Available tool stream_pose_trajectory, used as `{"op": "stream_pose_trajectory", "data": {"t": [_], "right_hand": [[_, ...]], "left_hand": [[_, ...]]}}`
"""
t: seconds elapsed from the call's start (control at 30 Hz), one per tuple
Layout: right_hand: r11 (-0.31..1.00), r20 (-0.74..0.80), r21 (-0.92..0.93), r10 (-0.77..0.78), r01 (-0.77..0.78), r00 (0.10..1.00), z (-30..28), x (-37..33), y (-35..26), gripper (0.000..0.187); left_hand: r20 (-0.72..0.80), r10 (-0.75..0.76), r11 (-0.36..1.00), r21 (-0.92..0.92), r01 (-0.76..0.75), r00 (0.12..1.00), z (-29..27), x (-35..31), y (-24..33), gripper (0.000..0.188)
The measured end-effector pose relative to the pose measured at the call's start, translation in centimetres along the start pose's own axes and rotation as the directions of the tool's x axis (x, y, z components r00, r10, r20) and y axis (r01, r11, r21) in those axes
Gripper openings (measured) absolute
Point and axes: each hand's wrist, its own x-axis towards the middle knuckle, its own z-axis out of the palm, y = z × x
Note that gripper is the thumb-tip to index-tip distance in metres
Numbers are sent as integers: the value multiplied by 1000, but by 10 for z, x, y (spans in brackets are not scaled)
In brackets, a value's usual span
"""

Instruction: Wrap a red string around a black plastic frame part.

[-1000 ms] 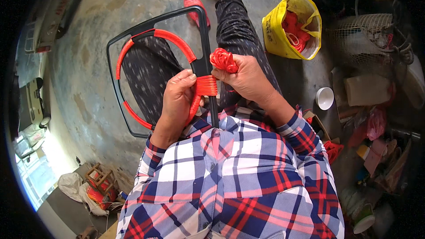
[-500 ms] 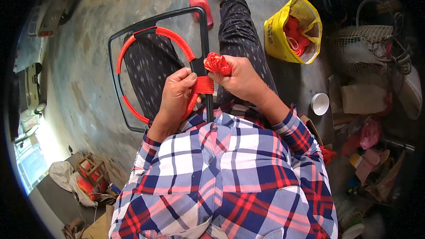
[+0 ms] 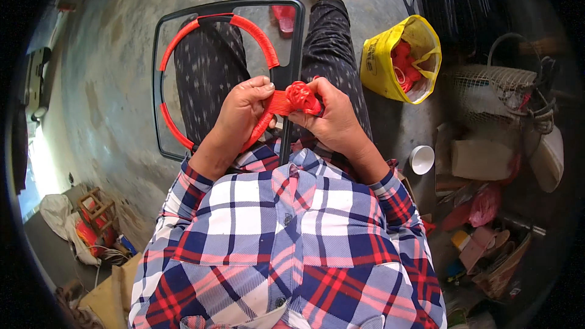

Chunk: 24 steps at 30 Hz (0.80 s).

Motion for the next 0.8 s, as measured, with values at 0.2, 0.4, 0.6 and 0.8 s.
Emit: {"op": "stream_pose_trajectory", "data": {"t": [0.2, 0.4, 0.6, 0.8], "right_hand": [[994, 26, 77, 72, -74, 997, -3, -3, 2, 38], [720, -101, 666, 346, -195, 933, -55, -10, 3, 24], [359, -195, 931, 327, 70, 925, -239, -77, 117, 29], [687, -693, 703, 602, 184, 397, -259, -75, 156, 25]], "left_hand": [[-74, -19, 996, 84, 26, 997, 1, 2, -1, 12], [-37, 37, 998, 61, -35, 999, 4, 0, 1, 12], [-1, 36, 999, 5, -36, 999, 3, 2, 1, 15], [-23, 36, 998, 52, -34, 999, 7, 7, 2, 26]]}}
